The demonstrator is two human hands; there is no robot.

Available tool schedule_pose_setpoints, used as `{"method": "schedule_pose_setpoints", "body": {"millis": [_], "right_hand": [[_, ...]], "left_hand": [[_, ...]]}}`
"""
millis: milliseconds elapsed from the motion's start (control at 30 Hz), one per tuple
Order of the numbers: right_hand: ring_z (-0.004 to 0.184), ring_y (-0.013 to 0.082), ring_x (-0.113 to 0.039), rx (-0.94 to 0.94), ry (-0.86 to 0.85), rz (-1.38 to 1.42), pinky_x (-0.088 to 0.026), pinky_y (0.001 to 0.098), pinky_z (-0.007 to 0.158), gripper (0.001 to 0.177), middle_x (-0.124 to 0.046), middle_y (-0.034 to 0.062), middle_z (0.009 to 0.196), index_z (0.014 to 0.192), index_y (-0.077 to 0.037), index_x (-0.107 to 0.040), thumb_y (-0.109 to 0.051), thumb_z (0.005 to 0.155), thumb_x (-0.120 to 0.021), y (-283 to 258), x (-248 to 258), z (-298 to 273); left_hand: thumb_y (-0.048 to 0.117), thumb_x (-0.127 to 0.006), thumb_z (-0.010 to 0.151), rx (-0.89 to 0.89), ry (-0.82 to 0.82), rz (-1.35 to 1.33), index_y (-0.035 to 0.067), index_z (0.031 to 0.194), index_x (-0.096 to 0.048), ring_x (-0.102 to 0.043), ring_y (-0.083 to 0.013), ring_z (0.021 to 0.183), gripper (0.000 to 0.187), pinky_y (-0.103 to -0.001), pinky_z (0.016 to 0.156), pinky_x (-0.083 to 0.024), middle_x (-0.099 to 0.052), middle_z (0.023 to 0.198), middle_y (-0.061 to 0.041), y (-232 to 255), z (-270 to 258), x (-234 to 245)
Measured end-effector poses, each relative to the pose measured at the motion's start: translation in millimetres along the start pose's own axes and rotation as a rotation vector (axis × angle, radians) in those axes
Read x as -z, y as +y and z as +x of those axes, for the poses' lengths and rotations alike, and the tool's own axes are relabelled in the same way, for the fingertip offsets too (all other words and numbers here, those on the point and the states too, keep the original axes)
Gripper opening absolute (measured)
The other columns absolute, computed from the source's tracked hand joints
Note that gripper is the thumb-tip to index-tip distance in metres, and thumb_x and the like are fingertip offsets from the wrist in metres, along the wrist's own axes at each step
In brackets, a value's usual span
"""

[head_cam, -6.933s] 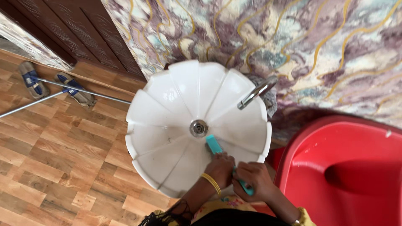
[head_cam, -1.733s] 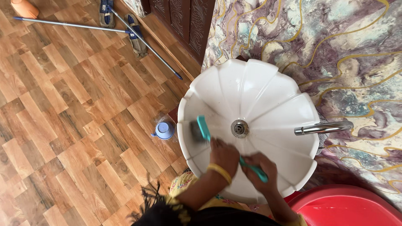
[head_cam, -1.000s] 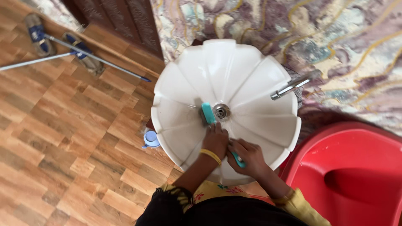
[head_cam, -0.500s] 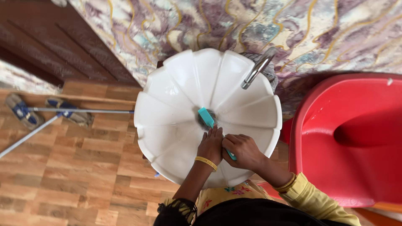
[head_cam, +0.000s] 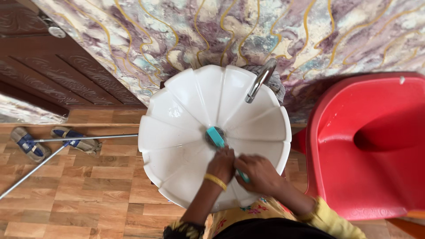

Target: The person scrubs the inside of a white, flower-shaped pedestal sink using a teal scrub brush. They systematically clean the basin and the drain area with repetitive scrubbing motions.

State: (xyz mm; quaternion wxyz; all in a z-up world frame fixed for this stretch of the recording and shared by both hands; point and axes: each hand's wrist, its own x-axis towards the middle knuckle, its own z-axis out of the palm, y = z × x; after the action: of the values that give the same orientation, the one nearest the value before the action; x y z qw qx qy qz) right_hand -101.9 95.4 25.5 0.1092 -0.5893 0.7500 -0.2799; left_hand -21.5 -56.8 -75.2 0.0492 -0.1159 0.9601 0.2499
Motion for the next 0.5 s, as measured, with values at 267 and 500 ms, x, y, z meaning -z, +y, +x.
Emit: {"method": "schedule_pose_setpoints", "body": {"millis": [267, 500], "right_hand": [[0.099, 0.035, -0.071, 0.258, -0.065, -0.023, -0.056, 0.0432, 0.085, 0.051, -0.071, 0.0189, 0.118, 0.115, 0.0, -0.065, -0.002, 0.065, -0.072, 26, 8, -13], [0.097, 0.0316, -0.072, 0.416, -0.058, -0.108, -0.056, 0.0423, 0.085, 0.051, -0.07, 0.0187, 0.113, 0.115, 0.004, -0.066, -0.01, 0.067, -0.07, 43, 27, -29]], "left_hand": [[0.014, -0.061, 0.088, 0.004, 0.086, -0.073, -0.007, 0.122, -0.052, -0.049, -0.0506, 0.129, 0.041, -0.05, 0.109, -0.04, -0.047, 0.142, -0.038, 3, -8, -28], [0.013, -0.061, 0.089, 0.027, -0.03, -0.198, -0.008, 0.128, -0.051, -0.049, -0.0475, 0.134, 0.045, -0.048, 0.115, -0.038, -0.049, 0.142, -0.035, 37, -6, -20]]}}
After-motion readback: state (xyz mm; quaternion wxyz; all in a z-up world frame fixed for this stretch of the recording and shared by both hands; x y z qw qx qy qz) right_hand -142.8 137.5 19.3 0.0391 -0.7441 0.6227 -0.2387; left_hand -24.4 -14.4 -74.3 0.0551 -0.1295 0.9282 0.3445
